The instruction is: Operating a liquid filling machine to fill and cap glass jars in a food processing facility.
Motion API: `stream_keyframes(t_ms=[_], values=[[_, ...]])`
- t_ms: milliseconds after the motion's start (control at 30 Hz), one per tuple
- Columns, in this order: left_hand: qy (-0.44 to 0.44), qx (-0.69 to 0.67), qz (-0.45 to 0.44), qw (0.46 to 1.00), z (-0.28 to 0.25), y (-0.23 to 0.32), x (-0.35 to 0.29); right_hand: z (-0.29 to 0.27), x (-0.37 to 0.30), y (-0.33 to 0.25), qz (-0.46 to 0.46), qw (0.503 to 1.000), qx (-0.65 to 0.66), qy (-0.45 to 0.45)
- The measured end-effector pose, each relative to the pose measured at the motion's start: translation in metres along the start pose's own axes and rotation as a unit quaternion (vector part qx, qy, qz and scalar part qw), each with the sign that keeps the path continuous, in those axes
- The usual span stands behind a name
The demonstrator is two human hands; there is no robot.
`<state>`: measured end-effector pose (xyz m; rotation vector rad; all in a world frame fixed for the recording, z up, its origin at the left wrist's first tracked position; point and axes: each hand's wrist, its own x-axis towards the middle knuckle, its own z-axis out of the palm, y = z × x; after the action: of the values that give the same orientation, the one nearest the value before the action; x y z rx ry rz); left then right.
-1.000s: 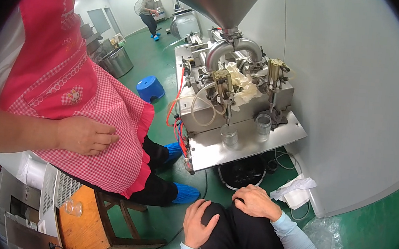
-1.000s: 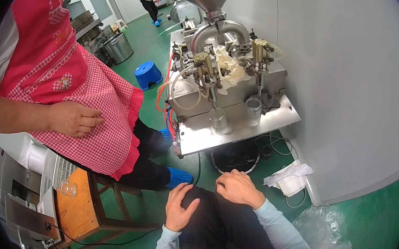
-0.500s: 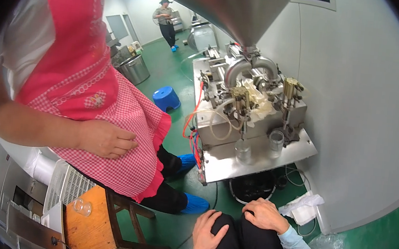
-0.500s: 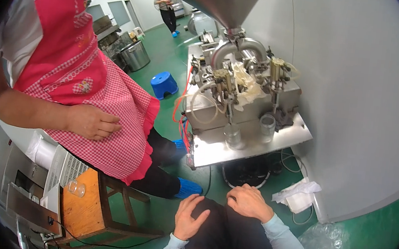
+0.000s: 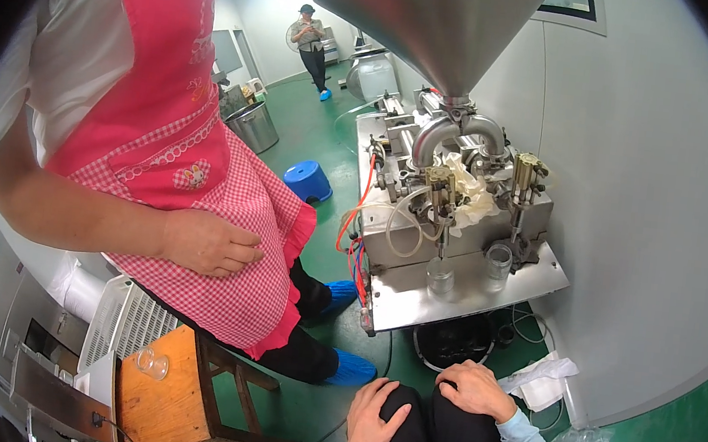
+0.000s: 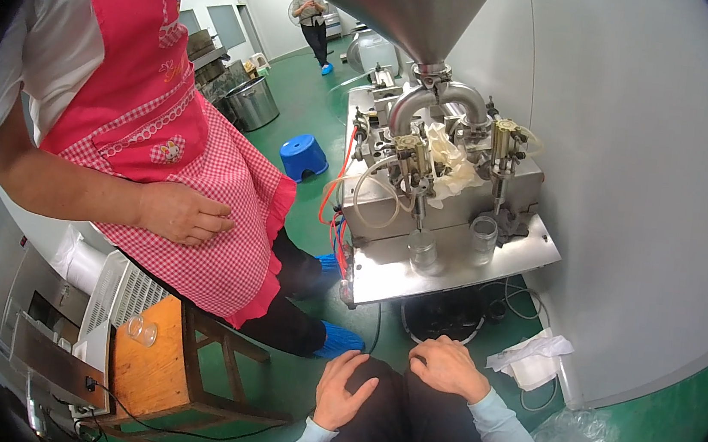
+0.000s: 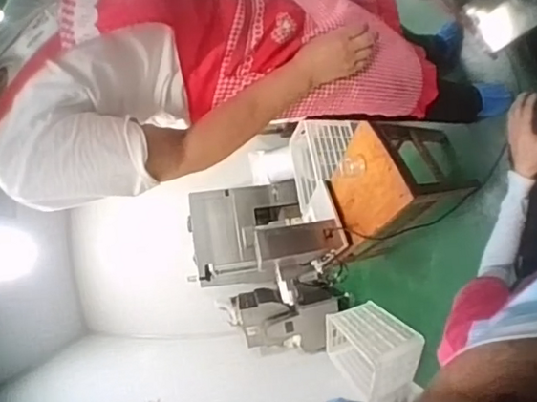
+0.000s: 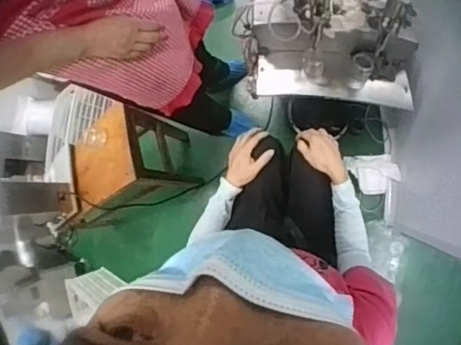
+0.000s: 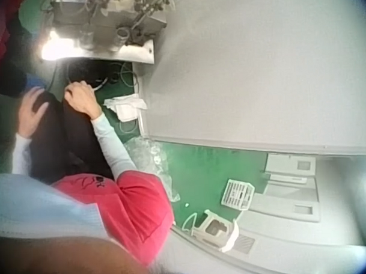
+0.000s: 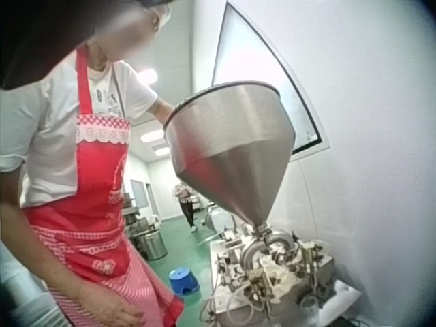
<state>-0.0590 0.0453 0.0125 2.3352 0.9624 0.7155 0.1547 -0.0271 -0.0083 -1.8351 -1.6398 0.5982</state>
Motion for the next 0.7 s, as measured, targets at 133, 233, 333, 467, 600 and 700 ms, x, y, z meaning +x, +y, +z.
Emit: stream_keyframes(t_ms=[133, 233, 333, 467, 600, 700], values=[[0.004, 0.003, 0.006, 1.0, 0.0004, -0.0026, -0.0018, -0.0006, -0.0004, -0.002, -0.001, 1.0, -0.001, -0.006], [0.004, -0.001, 0.002, 1.0, 0.0012, -0.002, -0.003, 0.0019, -0.0021, -0.0002, -0.006, 1.0, 0.0, 0.004], [0.003, 0.004, 0.004, 1.0, -0.0007, -0.0017, -0.003, 0.0009, -0.0013, -0.0024, -0.003, 1.0, -0.003, -0.001], [0.005, 0.007, 0.005, 1.0, 0.001, -0.0033, -0.0034, 0.0021, -0.001, -0.0008, -0.004, 1.0, -0.003, -0.001], [0.006, 0.012, 0.004, 1.0, -0.0003, -0.0014, -0.0018, 0.0009, -0.0003, -0.0014, -0.003, 1.0, 0.001, -0.001], [0.006, 0.017, 0.003, 1.0, -0.0007, -0.0007, -0.0017, 0.0013, 0.0, -0.0011, -0.002, 1.0, 0.0, -0.001]])
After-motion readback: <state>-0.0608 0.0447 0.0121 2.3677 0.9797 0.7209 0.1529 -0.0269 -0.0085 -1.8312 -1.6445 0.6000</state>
